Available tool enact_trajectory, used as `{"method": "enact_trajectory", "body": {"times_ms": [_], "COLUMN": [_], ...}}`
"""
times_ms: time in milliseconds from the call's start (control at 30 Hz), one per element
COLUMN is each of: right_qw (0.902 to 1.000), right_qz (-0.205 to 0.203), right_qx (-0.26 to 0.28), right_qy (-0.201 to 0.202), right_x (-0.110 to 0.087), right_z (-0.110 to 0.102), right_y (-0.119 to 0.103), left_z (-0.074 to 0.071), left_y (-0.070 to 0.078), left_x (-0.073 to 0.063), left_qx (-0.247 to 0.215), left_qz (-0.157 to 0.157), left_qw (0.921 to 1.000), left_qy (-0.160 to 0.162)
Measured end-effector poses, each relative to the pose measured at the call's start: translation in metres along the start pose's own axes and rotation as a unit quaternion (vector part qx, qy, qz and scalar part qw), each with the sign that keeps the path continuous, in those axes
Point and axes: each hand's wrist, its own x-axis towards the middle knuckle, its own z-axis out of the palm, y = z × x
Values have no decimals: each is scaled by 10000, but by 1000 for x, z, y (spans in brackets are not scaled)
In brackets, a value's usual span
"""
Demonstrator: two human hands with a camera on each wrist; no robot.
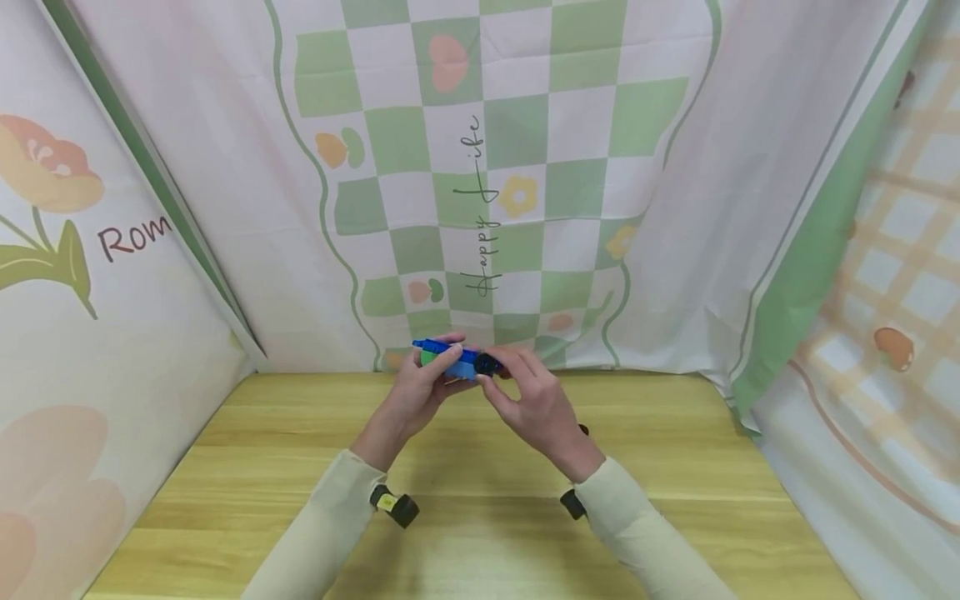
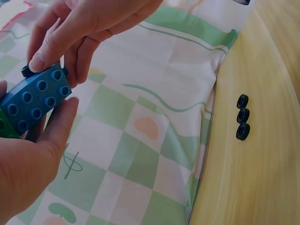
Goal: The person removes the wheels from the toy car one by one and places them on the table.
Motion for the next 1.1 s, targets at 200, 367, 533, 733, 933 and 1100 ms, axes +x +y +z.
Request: {"method": "enact_trajectory", "body": {"times_ms": [200,367,533,733,933,1100], "right_qw": [9987,9958,9944,9883,9859,9860], "right_qz": [210,526,675,1025,1129,1137], "right_qx": [-199,-456,-302,-15,-326,-495], "right_qy": [-409,-590,-758,-1132,-1190,-1114], "right_x": [1,4,12,18,20,21], "right_z": [-4,-9,-11,-9,-7,-7], "right_y": [-2,-6,-12,-21,-24,-27], "left_z": [-3,-3,-4,-3,-5,-5], "left_y": [-1,-1,-1,-2,-2,-1], "left_x": [0,0,0,-1,0,0], "left_qx": [66,392,549,752,823,884], "left_qz": [144,358,390,348,392,347], "left_qw": [9999,9985,9974,9961,9954,9947], "left_qy": [-63,144,261,313,286,386]}}
